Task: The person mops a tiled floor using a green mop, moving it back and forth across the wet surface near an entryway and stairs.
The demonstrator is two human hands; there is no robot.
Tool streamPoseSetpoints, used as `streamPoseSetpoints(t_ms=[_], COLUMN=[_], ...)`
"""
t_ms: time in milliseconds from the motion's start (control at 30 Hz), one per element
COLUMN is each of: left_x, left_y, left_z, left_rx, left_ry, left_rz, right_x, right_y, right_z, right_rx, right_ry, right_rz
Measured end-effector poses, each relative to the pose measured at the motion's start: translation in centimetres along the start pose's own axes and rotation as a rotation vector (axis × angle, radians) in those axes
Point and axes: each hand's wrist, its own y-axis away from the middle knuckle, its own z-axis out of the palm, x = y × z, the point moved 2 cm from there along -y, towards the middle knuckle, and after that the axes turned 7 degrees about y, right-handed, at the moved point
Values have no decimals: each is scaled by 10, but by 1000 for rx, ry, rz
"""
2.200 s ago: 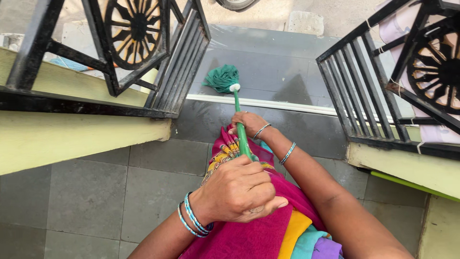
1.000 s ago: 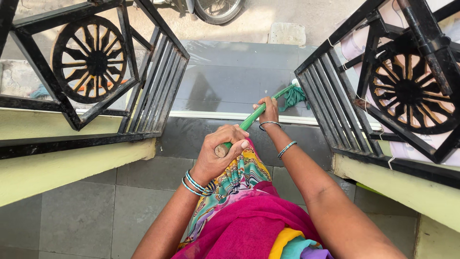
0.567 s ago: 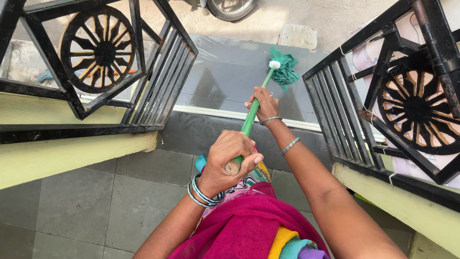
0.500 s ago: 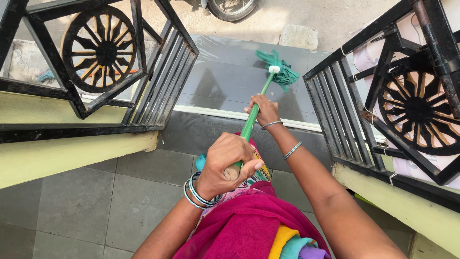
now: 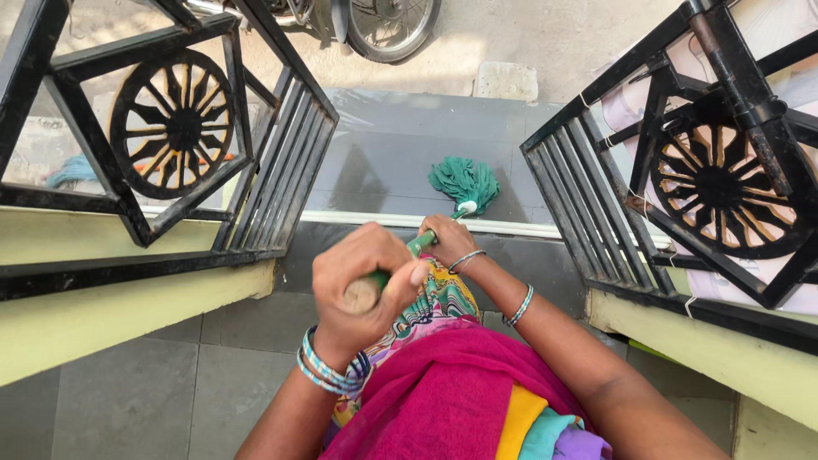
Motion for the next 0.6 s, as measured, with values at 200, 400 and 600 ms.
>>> streamPoseSetpoints(t_ms=[200,400,600], left_x=[-111,-185,-243], left_y=[-13,-52,-89], left_z=[13,23,67], left_rx=[-47,-363,-581], left_ry=[301,269,147], left_rz=[-436,-308,-142], right_x=[41,8,32], right_y=[-32,-60,-56], right_z=[22,-44,-105], right_rx=[87,61,280], right_ry=[308,167,199], right_rz=[-147,422,467])
